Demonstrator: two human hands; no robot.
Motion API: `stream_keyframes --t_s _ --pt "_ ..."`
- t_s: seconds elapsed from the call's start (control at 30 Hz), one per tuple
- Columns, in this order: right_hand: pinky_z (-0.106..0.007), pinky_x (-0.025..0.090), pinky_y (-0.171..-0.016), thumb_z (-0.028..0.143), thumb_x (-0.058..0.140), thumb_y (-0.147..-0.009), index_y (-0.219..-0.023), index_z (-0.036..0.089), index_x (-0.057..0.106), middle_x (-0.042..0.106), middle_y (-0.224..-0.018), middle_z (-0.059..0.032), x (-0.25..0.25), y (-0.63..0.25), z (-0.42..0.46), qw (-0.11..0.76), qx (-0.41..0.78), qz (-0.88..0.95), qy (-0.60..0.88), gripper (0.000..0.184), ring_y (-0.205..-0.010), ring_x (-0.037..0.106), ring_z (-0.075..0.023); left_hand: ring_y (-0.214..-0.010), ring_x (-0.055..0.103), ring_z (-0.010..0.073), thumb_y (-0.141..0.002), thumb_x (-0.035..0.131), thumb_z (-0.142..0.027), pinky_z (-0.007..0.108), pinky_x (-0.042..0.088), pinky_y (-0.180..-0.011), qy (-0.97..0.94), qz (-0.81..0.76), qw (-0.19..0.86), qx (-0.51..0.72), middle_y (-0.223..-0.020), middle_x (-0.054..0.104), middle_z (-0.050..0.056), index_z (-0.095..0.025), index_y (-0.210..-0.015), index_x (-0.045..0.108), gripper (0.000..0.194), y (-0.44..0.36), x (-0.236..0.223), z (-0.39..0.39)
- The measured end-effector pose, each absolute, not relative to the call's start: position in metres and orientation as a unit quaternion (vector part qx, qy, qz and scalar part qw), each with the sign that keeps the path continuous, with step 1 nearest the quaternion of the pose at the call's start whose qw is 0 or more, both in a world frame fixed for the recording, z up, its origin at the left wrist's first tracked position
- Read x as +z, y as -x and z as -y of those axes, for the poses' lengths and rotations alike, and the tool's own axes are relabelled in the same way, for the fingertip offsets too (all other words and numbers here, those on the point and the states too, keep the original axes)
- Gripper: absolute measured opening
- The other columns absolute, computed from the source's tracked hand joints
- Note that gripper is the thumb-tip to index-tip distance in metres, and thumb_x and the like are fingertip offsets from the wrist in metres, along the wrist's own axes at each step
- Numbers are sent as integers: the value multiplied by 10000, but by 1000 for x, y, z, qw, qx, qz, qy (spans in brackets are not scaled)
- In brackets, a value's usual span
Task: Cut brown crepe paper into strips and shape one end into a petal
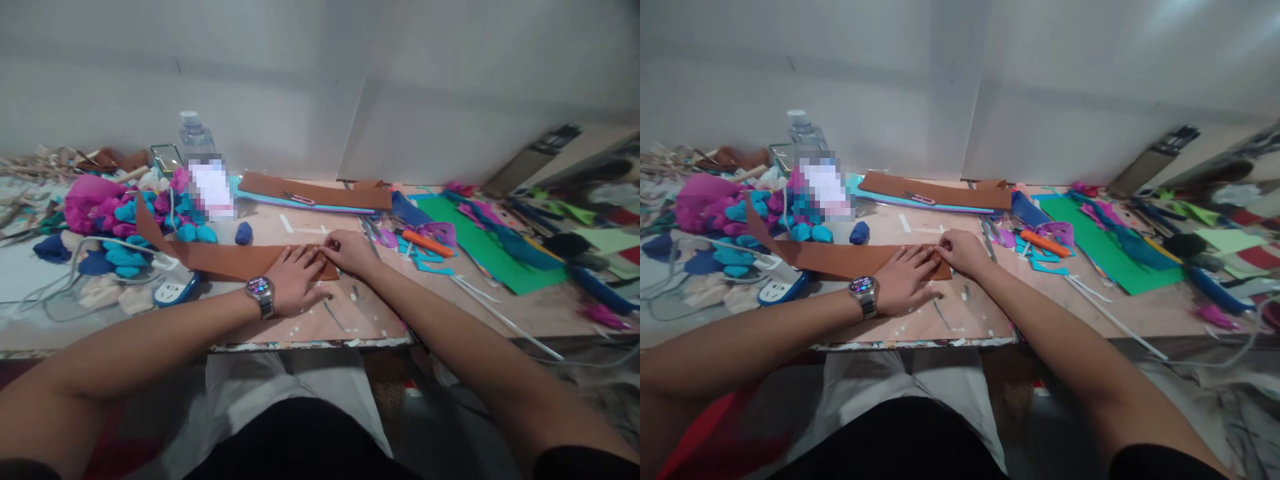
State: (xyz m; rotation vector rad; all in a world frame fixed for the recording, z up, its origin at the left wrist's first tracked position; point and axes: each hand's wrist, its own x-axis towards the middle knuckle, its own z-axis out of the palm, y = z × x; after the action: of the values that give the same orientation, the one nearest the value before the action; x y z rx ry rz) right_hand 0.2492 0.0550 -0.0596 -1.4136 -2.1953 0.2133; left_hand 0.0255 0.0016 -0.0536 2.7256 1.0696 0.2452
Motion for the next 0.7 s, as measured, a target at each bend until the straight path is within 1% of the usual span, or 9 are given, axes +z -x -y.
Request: stream_keyframes --t_s 0.07,0.17,0.3,0.4,0.47,0.57,0.63,0.7 --pt "-275 404 -679 287 724 -880 -830 178 726 720 -787 -43 -58 -248 -54 257 72 813 517 120 -715 603 -173 -1584 163 433 -990 296 -736 658 97 -1263 -925 -360 103 73 -1711 251 181 -155 -1614 363 855 -26 -52 -1" --pt "-265 394 -659 263 732 -875 -842 167 729 715 -767 -38 -55 -245 -52 261 57 818 510 102 -697 600 -164 -1575 196 445 -989 279 -743 675 151 -1247 -926 -359 94 67 -1699 276 189 -151 -1608 379 863 -25 -48 1" --pt "-262 402 -663 252 706 -890 -849 164 723 706 -774 -37 -56 -244 -53 269 48 825 495 98 -697 596 -161 -1579 197 432 -988 272 -746 659 150 -1256 -925 -361 89 73 -1699 287 177 -160 -1610 378 860 -25 -47 1" --pt "-265 428 -683 251 669 -912 -879 171 725 713 -811 -39 -60 -247 -53 271 64 832 479 103 -709 610 -160 -1587 175 420 -983 277 -753 647 134 -1265 -922 -366 100 79 -1708 268 166 -176 -1609 381 858 -25 -49 1" --pt "-272 448 -710 260 647 -930 -908 179 732 713 -829 -40 -61 -249 -52 272 78 839 465 119 -730 624 -165 -1591 179 405 -985 289 -747 631 128 -1273 -919 -370 104 89 -1705 265 179 -185 -1586 427 834 -26 -50 1" --pt "-279 460 -709 254 636 -934 -890 187 729 702 -813 -38 -60 -252 -52 274 98 843 453 124 -733 630 -172 -1584 209 402 -986 331 -730 614 142 -1276 -915 -376 103 108 -1699 262 206 -191 -1540 493 790 -26 -50 0" --pt "-277 464 -689 233 631 -933 -893 190 728 703 -810 -35 -58 -253 -53 279 109 840 452 113 -711 628 -167 -1581 224 396 -985 342 -725 604 153 -1277 -912 -380 107 111 -1697 267 207 -204 -1534 501 774 -26 -50 -1" --pt "-282 471 -696 225 631 -937 -909 195 732 708 -830 -38 -57 -253 -55 281 116 840 450 109 -722 633 -169 -1585 219 390 -980 351 -729 605 161 -1274 -912 -379 113 109 -1698 268 203 -223 -1554 473 776 -26 -50 -2"
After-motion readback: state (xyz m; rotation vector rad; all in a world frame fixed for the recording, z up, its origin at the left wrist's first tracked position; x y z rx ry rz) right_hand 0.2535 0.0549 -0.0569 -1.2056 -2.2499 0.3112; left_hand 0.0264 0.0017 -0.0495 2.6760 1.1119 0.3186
